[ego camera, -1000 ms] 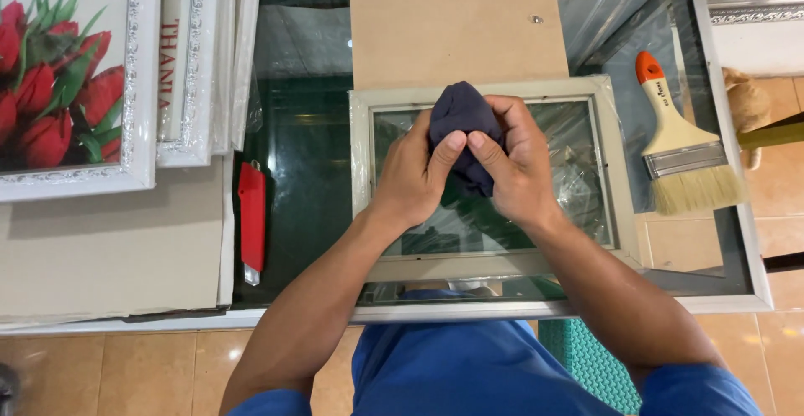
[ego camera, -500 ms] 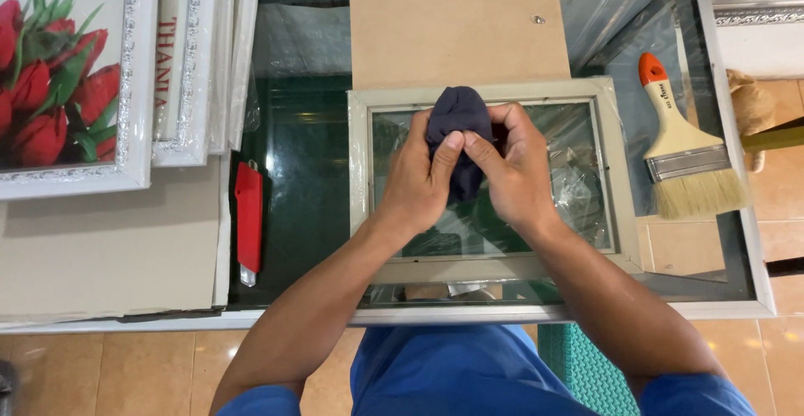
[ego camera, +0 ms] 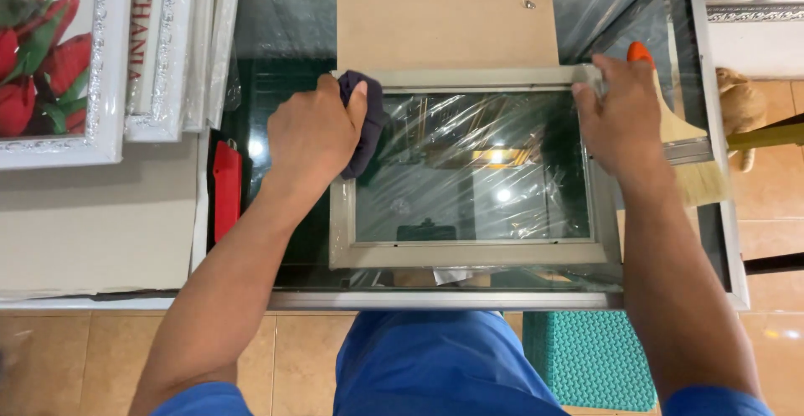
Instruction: Cleaning a picture frame and its glass surface using a cloth and a brush.
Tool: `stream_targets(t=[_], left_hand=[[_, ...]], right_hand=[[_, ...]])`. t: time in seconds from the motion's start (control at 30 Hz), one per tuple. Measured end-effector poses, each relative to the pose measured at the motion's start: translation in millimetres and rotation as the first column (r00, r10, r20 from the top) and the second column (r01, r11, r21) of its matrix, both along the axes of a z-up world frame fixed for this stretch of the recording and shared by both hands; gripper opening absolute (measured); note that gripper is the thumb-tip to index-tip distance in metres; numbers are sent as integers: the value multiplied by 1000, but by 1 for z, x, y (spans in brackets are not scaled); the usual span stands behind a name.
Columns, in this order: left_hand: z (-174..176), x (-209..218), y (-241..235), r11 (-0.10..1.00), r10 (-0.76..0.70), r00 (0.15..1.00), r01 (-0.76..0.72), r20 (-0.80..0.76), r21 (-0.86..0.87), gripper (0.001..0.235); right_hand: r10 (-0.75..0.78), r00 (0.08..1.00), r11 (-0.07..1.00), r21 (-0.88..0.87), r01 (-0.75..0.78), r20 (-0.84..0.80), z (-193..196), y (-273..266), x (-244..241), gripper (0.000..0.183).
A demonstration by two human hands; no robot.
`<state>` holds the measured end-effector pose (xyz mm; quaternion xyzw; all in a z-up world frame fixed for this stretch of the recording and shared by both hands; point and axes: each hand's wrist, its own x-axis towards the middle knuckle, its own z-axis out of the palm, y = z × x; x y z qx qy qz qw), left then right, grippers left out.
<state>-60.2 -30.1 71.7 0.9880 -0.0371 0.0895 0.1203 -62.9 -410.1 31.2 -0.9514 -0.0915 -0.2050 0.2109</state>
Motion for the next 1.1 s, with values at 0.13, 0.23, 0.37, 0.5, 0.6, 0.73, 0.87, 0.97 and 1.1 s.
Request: stream_targets(t=[0.13, 0.23, 0.37, 0.5, 0.6, 0.73, 0.87, 0.97, 1.1], left_hand=[[-36, 7, -22, 993, 58, 998, -54, -34, 102, 43], [-33, 9, -65, 992, 76, 980, -55, -183, 118, 47], [-31, 11, -144, 998, -55, 959, 44, -279, -44, 44], [-65, 22, -234, 976, -172, 946, 126, -275, -176, 40], [-73, 25, -276, 942, -243, 929, 158, -279, -295, 44], [-21, 14, -230, 875, -406, 884, 302, -234, -378, 62], [-7, 19, -157, 929, -324, 849, 203, -418, -308, 60], [7, 11, -73, 972, -178, 857, 78, -483, -220, 68], [7, 0, -8, 999, 28, 895, -36, -445, -10, 63]], right_hand=[[-4, 993, 998, 65, -4, 119, -47, -15, 15, 18], [-150, 980, 979, 161, 128, 132, -66, -33, 28, 17], [-209, 978, 914, 360, 189, 16, -48, -20, 22, 28], [-188, 982, 908, 381, 176, -5, -53, -25, 23, 31], [-140, 990, 916, 378, 136, -18, -55, -28, 25, 34], [-106, 994, 940, 322, 112, -35, -45, -23, 22, 38], [-141, 966, 969, 172, 180, -216, -44, -27, 27, 36], [-175, 940, 968, 125, 219, -294, -41, -27, 29, 35], [-256, 921, 954, 74, 289, -294, -48, -24, 35, 31]])
